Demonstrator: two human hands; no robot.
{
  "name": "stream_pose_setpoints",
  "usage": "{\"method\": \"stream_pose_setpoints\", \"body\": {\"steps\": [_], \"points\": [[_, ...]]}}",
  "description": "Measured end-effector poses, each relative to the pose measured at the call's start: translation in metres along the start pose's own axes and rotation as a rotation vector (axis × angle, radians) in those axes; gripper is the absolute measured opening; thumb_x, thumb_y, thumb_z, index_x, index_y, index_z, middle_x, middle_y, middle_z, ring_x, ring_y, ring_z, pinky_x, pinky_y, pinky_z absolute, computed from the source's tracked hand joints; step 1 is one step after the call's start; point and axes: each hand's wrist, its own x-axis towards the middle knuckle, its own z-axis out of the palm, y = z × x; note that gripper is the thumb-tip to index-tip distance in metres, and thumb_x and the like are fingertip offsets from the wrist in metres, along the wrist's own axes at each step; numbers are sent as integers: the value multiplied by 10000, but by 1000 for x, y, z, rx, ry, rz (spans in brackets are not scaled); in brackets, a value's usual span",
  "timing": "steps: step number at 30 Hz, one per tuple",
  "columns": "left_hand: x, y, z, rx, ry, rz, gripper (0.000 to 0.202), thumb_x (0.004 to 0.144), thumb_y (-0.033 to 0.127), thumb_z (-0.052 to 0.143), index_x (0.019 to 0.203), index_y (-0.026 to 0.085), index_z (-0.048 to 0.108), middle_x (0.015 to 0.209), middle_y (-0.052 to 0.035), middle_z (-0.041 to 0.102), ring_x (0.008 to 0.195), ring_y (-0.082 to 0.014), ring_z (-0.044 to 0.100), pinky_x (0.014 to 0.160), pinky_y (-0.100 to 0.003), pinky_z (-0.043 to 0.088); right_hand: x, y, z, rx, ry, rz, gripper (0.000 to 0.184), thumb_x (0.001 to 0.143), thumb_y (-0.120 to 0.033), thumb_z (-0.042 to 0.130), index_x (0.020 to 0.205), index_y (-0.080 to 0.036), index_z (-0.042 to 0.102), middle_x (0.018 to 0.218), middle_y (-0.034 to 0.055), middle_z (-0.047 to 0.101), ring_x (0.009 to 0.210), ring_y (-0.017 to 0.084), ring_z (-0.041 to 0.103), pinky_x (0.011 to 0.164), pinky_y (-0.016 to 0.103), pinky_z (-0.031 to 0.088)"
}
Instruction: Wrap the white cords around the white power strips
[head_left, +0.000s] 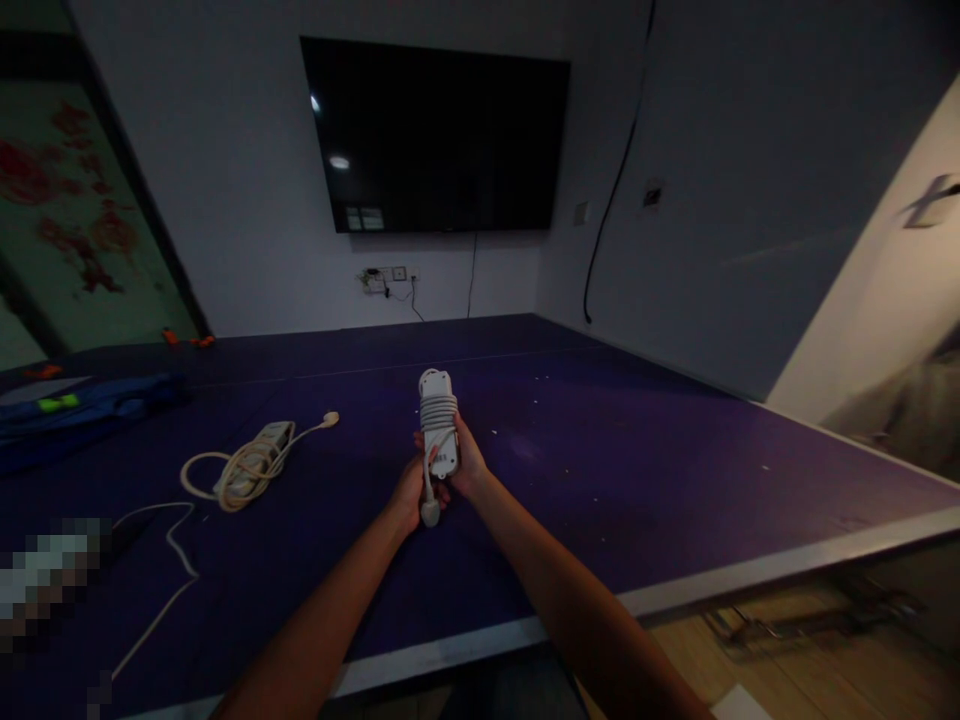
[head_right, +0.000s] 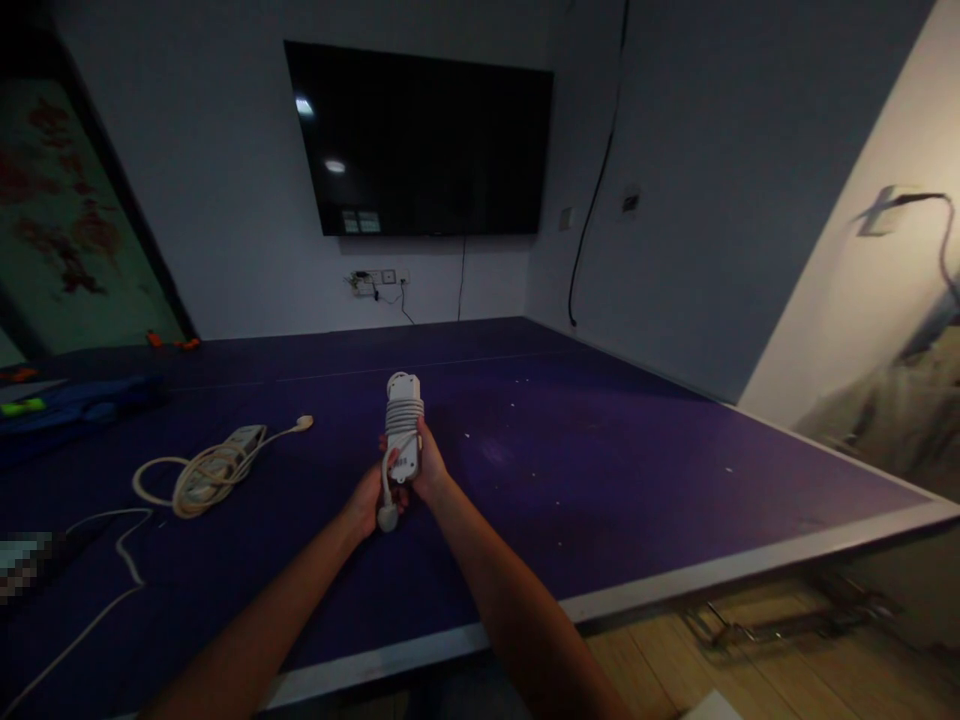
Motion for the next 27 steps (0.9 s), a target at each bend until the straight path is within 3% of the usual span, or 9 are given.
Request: {"method": "stream_pose_setpoints", "body": {"steps": [9, 20, 27], "points": [[-1, -4, 0, 153, 38, 164, 491, 722, 612, 572, 939, 174, 525, 390, 35, 526, 276, -136, 479, 320, -212, 389, -4, 1, 7, -31, 3, -55, 486, 891, -498, 355, 919, -123, 663, 682, 82, 685, 664, 206, 662, 640, 325, 534], [-7, 0, 4, 215, 60, 210, 561, 716, 628, 559, 1016, 154, 541, 380, 37, 522, 275, -135, 473, 330, -216, 388, -3, 5, 8, -16, 12, -122, 448, 863, -472, 387, 889, -127, 671, 674, 75, 685, 684, 207, 661, 666, 320, 529], [-7, -1, 4, 224, 40, 229, 653, 683, 667, 578, 1081, 151, 536, 389, 44, 521, 279, -136, 478, 320, -215, 389, 0, 8, 5, -74, 49, -131, 450, 812, -544, 419, 788, -160, 653, 615, 60, 650, 647, 212, 642, 659, 326, 521]]}}
